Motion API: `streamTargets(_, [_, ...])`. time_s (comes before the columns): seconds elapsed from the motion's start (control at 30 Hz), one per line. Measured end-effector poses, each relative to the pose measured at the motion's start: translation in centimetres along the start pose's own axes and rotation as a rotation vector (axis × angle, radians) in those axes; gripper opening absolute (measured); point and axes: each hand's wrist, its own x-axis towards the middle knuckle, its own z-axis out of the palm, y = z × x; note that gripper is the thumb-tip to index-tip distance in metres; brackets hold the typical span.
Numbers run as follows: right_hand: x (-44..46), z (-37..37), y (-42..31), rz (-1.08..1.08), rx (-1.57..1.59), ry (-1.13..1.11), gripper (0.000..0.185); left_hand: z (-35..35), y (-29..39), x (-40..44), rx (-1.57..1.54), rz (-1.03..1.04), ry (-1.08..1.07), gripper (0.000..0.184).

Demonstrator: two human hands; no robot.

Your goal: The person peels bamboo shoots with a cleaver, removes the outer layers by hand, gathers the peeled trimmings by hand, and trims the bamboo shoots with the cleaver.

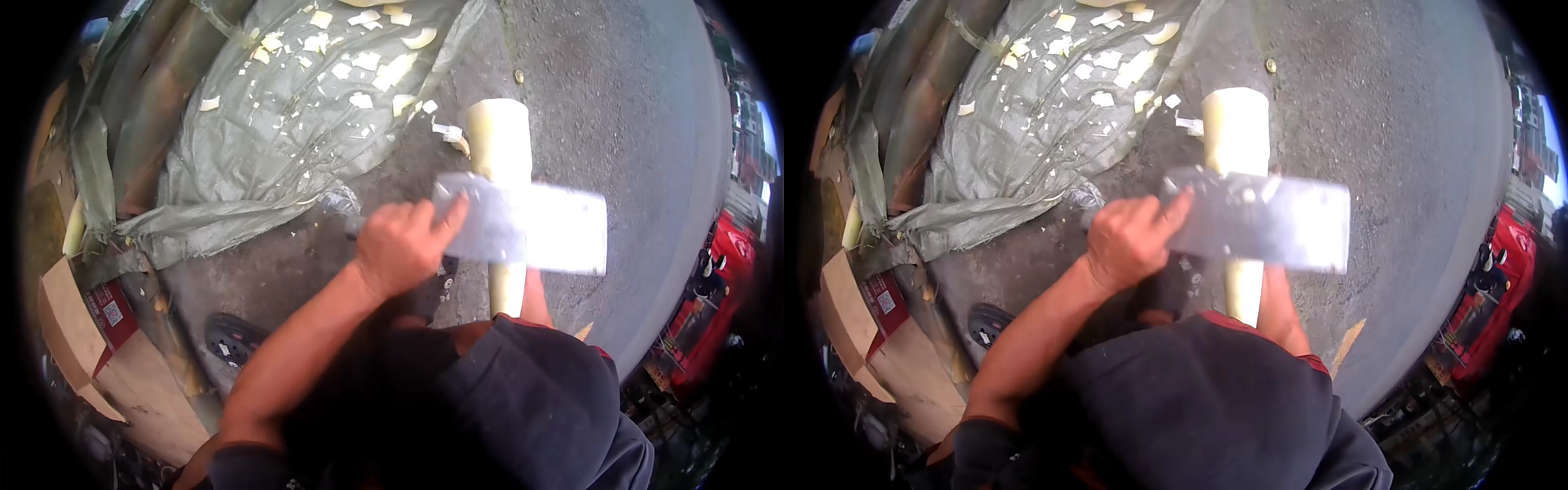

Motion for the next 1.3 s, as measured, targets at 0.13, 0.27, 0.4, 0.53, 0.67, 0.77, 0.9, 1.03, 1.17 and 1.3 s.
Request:
streamTargets(0.13, [0.3,3.5,1.1,-0.124,-0.223,-0.115,0.046,1.8,-1.6,1.3,0.095,-0.074,0.064,0.039])
streamTargets(0.27, [1.9,-1.2,-1.5,-0.214,-0.450,-0.008,0.045,1.4,-0.2,1.3,0.140,-0.042,0.051,0.042])
streamTargets(0.4, [1.4,0.0,0.4,-0.144,-0.282,0.013,0.057,1.0,-0.5,0.4,0.108,-0.054,0.066,0.050])
streamTargets(0.53, [-2.0,8.0,2.4,0.203,-0.168,-0.255,0.078,1.6,-4.1,2.6,0.128,-0.399,0.051,0.058])
streamTargets(0.67, [-1.3,6.6,1.9,0.064,-0.184,-0.262,0.079,-0.9,-1.4,1.2,-0.029,-0.290,0.075,0.063])
streamTargets(0.77, [-0.4,8.3,1.5,0.084,-0.178,-0.194,0.085,-0.9,0.1,-0.5,-0.041,-0.086,0.023,0.049])
streamTargets(0.9, [-1.7,6.9,1.3,0.100,-0.185,-0.238,0.086,-0.9,-0.1,-0.6,0.002,-0.051,-0.028,0.047])
streamTargets(1.03, [-0.8,7.0,1.3,0.156,-0.256,-0.140,0.083,1.1,-3.3,2.2,0.032,-0.350,0.062,0.058])
streamTargets(1.17, [-1.3,8.6,1.2,0.044,-0.266,0.117,0.079,-0.7,0.0,0.1,-0.062,-0.117,-0.006,0.056])
streamTargets(1.3, [-0.1,8.0,1.6,-0.044,-0.183,-0.115,0.075,0.8,-1.9,0.7,-0.040,-0.211,0.029,0.058])
